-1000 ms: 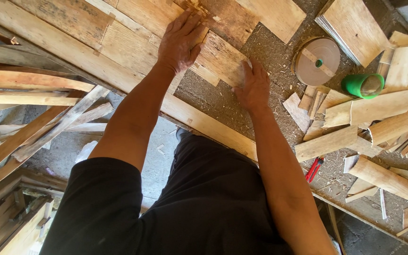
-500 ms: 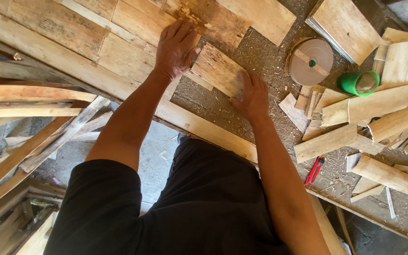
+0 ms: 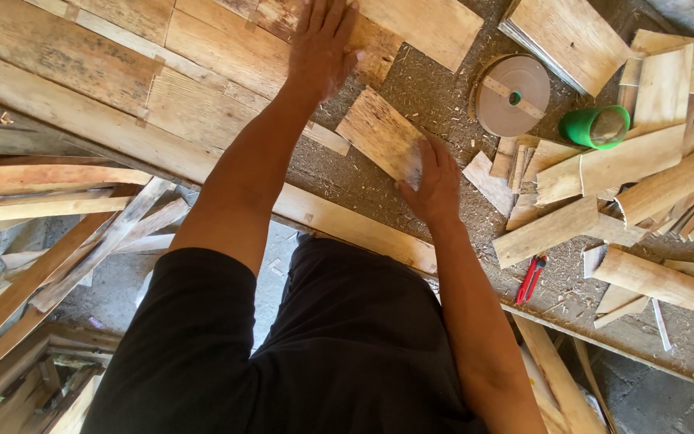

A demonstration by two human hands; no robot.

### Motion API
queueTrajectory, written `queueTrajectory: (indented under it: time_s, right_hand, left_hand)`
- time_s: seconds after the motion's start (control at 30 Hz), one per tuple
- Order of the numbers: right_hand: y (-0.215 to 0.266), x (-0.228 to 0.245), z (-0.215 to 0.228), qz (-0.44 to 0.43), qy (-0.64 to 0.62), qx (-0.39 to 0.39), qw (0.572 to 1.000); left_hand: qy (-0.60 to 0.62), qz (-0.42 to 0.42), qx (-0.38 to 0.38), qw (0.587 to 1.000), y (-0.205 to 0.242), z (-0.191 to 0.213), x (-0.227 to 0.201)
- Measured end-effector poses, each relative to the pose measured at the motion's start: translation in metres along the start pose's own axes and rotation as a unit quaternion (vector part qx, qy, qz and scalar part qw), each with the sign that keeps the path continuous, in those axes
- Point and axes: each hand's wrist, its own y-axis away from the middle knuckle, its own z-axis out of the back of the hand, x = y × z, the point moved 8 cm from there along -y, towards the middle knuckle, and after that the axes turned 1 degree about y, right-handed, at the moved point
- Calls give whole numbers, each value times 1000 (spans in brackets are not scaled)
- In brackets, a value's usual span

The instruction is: Trimming and fitting thin wood veneer pieces on a workbench using a utility knife.

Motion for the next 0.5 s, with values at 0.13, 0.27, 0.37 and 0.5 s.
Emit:
queueTrajectory:
  time_s: [0.13,0.27,0.37,0.5]
  right_hand:
    - [5,-13,-1,-18,3,-8,1000]
    - [4,-15,-5,-23,18,-16,999]
    - [6,-15,-4,-32,16,-15,999]
    - [12,-15,0,-32,-6,-30,999]
  left_hand:
    - [-2,8,14,1000,4,4,-2]
    - [3,19,22,1000,5,11,-4]
    - [7,20,20,1000,10,16,-7]
    - [23,-3,-4,1000,6,5,2]
